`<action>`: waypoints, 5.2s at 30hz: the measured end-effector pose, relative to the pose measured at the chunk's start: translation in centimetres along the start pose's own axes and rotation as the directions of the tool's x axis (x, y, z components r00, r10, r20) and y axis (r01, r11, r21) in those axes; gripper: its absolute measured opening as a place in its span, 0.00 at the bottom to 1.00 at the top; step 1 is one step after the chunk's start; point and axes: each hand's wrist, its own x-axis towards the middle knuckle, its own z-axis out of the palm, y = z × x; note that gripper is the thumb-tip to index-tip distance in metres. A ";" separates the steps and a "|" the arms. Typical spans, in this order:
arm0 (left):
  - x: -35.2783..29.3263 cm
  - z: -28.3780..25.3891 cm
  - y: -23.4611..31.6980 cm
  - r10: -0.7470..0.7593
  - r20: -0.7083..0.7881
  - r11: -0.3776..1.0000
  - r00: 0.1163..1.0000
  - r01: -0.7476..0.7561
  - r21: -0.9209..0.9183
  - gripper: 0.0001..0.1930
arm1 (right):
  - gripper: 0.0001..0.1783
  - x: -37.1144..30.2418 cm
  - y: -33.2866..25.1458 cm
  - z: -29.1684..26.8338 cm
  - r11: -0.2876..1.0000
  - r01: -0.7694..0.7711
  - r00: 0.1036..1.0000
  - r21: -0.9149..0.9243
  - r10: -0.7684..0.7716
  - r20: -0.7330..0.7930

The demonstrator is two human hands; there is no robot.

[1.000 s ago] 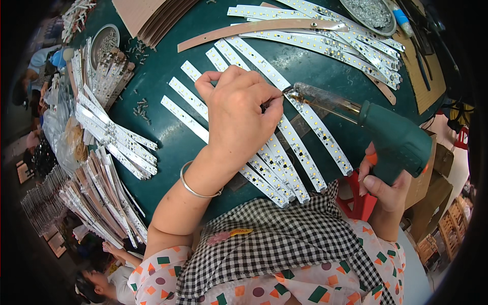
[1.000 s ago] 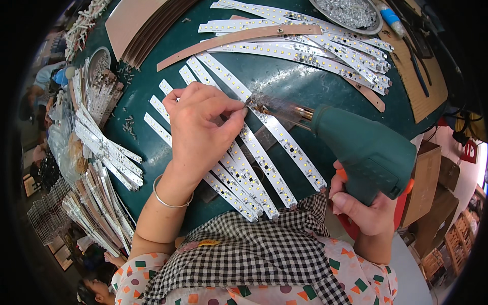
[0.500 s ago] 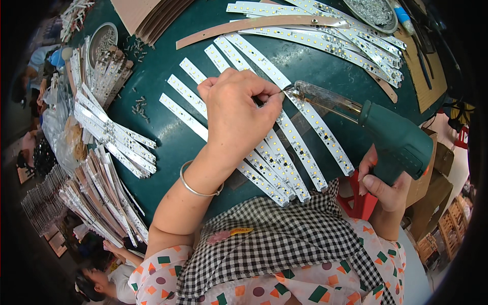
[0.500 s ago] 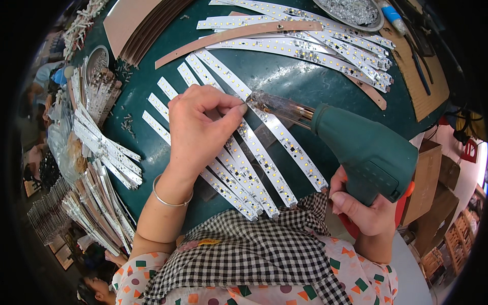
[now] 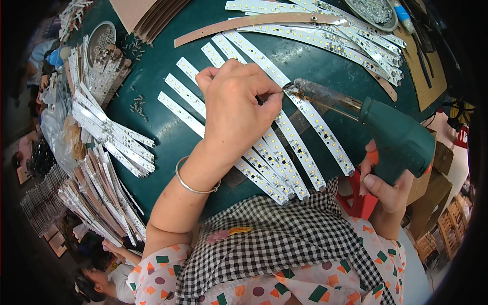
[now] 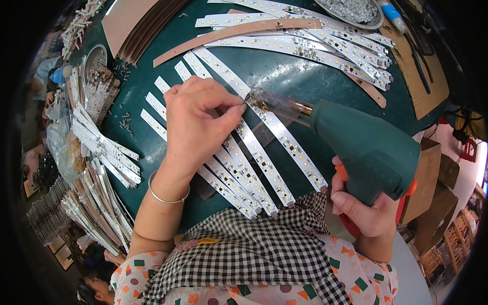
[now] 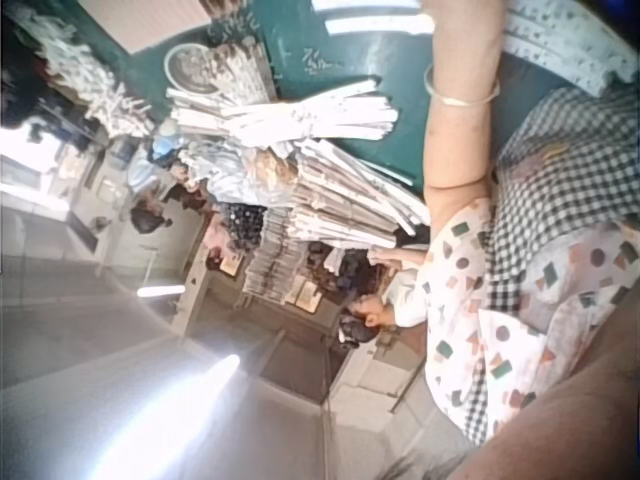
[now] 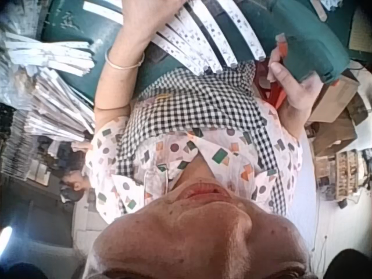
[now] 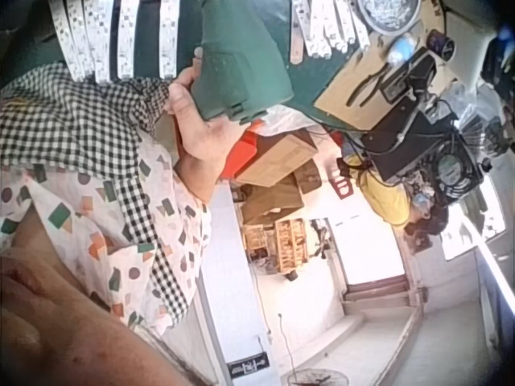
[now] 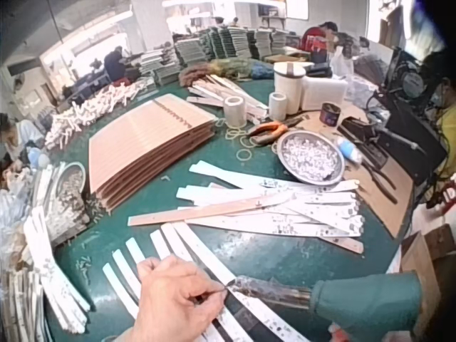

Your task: The person solders small electronic components onto LED strips using a soldering gun and organizes the strips by hand on the workbench.

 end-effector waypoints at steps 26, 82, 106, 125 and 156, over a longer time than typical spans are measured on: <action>0.4 -0.2 0.3 -0.191 0.114 0.965 0.975 0.207 -0.160 0.05 | 0.29 -0.2 0.1 -0.5 1.000 -0.027 0.999 -0.013 0.027 0.020; 1.3 -0.6 0.4 -0.315 0.212 0.915 0.925 0.356 -0.191 0.06 | 0.42 2.9 -0.4 -1.9 0.960 0.234 0.971 0.155 -0.224 -0.078; 0.6 -0.9 0.2 -0.216 0.105 0.956 0.971 0.232 -0.181 0.06 | 0.30 9.0 -1.4 -4.2 0.964 0.265 0.849 0.002 -0.232 -0.475; -3.9 -7.0 0.9 -0.178 0.088 0.948 0.980 0.195 -0.251 0.05 | 0.12 3.5 0.0 2.2 0.742 0.277 0.913 -0.610 -0.400 -0.072; -13.0 -1.7 5.3 -0.308 0.835 -0.276 0.456 0.797 -0.537 0.12 | 0.13 2.7 4.0 6.7 0.858 0.138 0.989 -0.495 -0.090 0.119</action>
